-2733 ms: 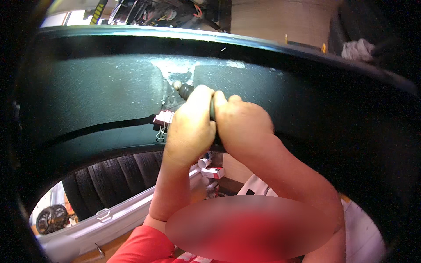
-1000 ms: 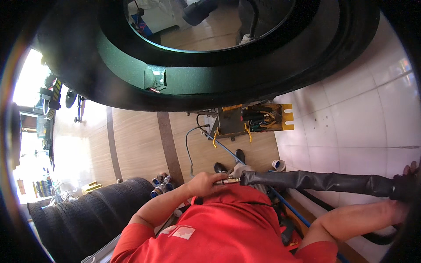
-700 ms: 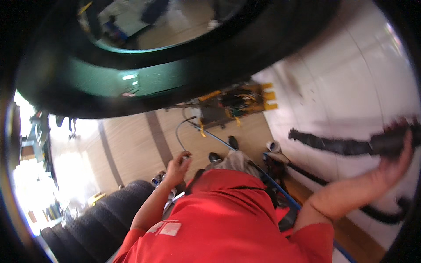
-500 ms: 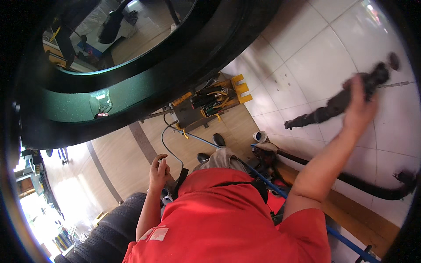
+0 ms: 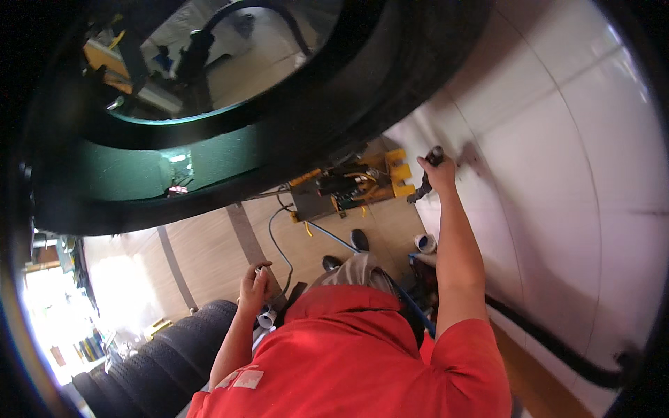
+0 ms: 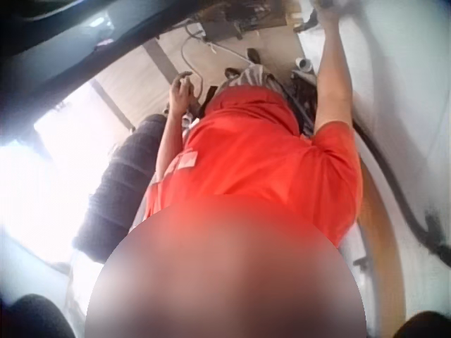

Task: The person works on a car wheel arch panel, using a power drill to grind a section, then a pneumatic sander to smooth the area, and finally applies a substance from a can with a brush. The task involves multiple tools and sequential surface preparation steps.

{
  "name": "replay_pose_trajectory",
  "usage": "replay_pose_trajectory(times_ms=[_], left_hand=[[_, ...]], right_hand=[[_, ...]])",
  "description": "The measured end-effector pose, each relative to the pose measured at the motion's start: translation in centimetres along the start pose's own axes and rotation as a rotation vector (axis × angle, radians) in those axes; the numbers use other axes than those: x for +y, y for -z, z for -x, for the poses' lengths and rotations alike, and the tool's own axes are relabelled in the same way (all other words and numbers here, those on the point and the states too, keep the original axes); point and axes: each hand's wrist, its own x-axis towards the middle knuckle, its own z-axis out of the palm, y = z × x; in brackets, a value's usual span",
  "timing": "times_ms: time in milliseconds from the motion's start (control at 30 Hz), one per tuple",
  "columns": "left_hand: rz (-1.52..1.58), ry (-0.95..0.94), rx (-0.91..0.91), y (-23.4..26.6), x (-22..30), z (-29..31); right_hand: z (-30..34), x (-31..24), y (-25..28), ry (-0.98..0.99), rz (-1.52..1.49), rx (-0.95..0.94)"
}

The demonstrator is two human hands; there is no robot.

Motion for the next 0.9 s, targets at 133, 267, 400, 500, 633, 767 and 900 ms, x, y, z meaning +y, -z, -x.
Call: replay_pose_trajectory(times_ms=[133, 267, 400, 500, 633, 767, 900], left_hand=[[-0.007, -0.024, 0.040, -0.5, 0.6, 1.3], [0.057, 0.068, 0.099, -0.9, 1.6, 2.7], [0.178, 0.055, 0.170, -1.3, 2.3, 3.8], [0.131, 0.053, 0.191, -1.6, 2.5, 3.6], [0.089, 0.002, 0.082, -1.6, 3.0, 1.9], [0.169, -0.023, -0.041, -1.7, 4.1, -0.8], [0.250, -0.201, -0.221, -1.4, 5.7, -3.3]], right_hand=[[-1.4, 2.2, -4.2, 0.024, -0.226, -0.131], [-1.2, 2.0, -6.2, 0.068, -0.125, -0.203], [-0.8, 0.6, -6.2, 0.057, -0.126, -0.292], [-0.9, -0.3, -5.9, 0.142, -0.085, -0.333], [-1.2, -0.4, -6.1, 0.082, 0.000, -0.485], [-0.4, -0.5, -6.4, 0.168, 0.131, -0.422], [2.3, -3.9, -3.4, 0.113, -0.097, -0.087]])
